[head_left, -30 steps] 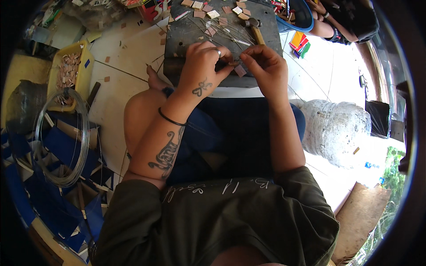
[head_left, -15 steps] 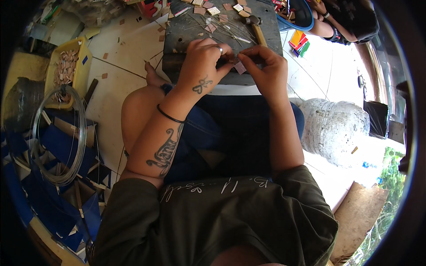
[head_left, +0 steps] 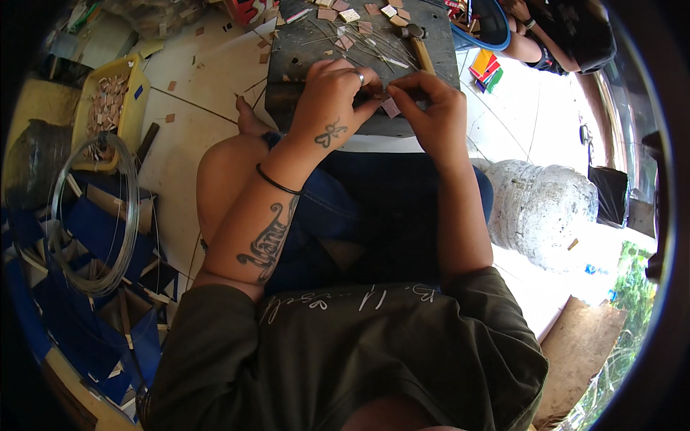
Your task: The person sits on the floor and repeatedly hammers small wire pins into wooden blocks using a hammer. They pick up pins, position them on the blocks, and strike them with the hammer, then place the finished pieces into a nearby bag.
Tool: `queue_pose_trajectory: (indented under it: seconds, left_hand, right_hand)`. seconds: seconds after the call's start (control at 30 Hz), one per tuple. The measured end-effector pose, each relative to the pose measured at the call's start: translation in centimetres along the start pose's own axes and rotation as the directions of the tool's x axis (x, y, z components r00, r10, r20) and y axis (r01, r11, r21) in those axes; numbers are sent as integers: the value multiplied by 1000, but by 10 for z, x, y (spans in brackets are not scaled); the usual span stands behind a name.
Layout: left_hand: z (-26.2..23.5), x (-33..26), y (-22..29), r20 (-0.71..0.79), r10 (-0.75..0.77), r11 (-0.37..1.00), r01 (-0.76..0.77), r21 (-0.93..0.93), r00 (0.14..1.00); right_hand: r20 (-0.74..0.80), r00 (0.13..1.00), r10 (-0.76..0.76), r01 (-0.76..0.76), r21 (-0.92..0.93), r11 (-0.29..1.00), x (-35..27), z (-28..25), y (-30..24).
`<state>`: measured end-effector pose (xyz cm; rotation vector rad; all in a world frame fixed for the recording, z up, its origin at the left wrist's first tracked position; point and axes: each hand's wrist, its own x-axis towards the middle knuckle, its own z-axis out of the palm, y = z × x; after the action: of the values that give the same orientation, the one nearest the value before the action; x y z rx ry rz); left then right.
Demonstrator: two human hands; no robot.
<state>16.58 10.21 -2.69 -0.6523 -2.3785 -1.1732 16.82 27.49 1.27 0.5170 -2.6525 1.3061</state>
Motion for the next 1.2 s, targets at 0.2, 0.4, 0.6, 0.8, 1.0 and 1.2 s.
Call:
queue_pose_trajectory:
  seconds: [0.2, 0.4, 0.6, 0.8, 1.0, 1.2]
  left_hand:
    - [6, 0, 2, -55, -10, 997, 5, -81, 998]
    - [11, 1, 1, -70, -3, 995, -4, -101, 998]
    - [11, 1, 2, -83, -4, 988, -9, -155, 997]
    - [12, -1, 2, -58, -41, 968, 25, -251, 997]
    - [13, -1, 3, -107, 5, 969, -31, -245, 994]
    - [14, -1, 2, -93, 26, 975, -45, -218, 995]
  right_hand:
    - [-30, 999, -12, 10, -63, 998, 4, 1, -3]
    - [-49, 999, -12, 11, -9, 1000, 2, -2, 1]
    - [-94, 995, 38, -88, -602, 794, -37, -34, 6]
    - [-137, 981, 140, -194, -570, 799, -65, -29, 17]
    - [13, 921, 390, -386, 175, 906, -102, -62, -28]
    - [-105, 993, 47, -83, -367, 926, -129, -78, -64]
